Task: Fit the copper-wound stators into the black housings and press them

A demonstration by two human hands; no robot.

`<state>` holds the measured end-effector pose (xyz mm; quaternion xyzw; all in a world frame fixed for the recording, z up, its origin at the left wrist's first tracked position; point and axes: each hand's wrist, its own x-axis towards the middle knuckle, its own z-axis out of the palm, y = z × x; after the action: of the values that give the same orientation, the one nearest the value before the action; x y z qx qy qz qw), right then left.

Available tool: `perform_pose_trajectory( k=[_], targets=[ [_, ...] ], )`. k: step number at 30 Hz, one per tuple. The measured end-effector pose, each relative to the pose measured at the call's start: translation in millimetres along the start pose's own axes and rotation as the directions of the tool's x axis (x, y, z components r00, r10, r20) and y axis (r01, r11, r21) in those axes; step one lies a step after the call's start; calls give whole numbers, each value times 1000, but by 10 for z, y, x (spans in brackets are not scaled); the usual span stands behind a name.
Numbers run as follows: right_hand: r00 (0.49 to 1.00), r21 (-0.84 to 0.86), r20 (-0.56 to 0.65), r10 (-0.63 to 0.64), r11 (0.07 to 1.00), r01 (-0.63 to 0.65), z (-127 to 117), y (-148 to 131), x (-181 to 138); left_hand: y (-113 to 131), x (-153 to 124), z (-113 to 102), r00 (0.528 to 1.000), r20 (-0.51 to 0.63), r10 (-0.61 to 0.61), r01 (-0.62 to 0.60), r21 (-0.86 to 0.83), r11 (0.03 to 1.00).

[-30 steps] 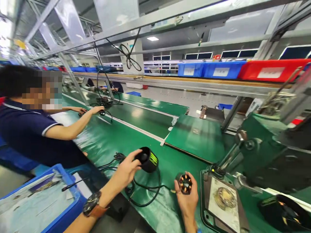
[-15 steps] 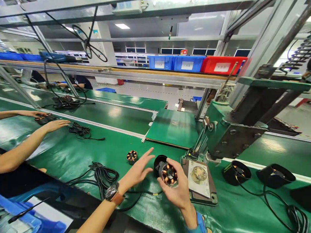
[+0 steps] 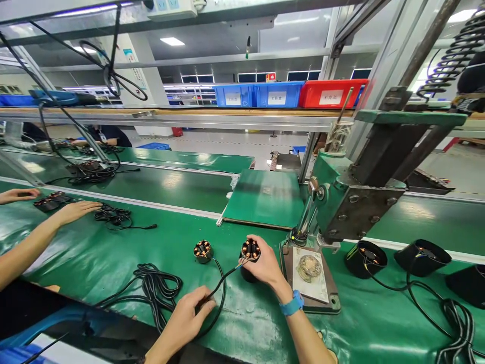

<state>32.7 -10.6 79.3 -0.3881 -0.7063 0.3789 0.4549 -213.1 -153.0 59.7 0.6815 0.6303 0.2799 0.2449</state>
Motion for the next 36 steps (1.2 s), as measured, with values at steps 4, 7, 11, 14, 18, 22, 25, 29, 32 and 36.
perform_pose_trajectory(
  k=[4, 7, 11, 14, 18, 22, 25, 29, 32, 36],
  targets=[
    [998, 77, 50, 37, 996, -40, -91, 25, 42, 36, 3, -9, 992, -43, 116, -119, -71, 990],
    [993, 129, 116, 15, 991, -30, -146, 40, 85, 85, 64, 8, 993, 32, 117, -110, -167, 980],
    [992, 153, 128, 20, 987, -40, -122, 67, 97, 132, 355, 166, 999, 54, 3, 17, -371, 929],
    [993, 151, 113, 20, 988, -37, -71, 62, 68, 160, 694, 335, 998, 51, 34, -8, -448, 894],
    [997, 122, 73, 22, 992, -31, -22, 12, 3, 236, 1027, 488, 978, 94, 184, -113, -500, 858],
    [999, 49, 37, 19, 999, -21, 9, -54, -53, 310, 1100, 551, 977, 42, 211, -161, -505, 848],
    [999, 15, -7, 45, 999, -45, 43, -97, -81, 326, 1089, 572, 980, 15, 200, -168, -485, 858],
    [999, 11, -34, 40, 999, -40, 87, -112, -112, 325, 1087, 569, 982, 22, 190, -157, -473, 867],
    [999, 23, -21, 49, 999, -49, 58, -94, -115, 335, 1086, 543, 979, 34, 202, -161, -483, 861],
    [994, 54, 106, 19, 998, -25, -57, -83, -79, 337, 1083, 520, 978, 47, 202, -157, -466, 871]
  ],
)
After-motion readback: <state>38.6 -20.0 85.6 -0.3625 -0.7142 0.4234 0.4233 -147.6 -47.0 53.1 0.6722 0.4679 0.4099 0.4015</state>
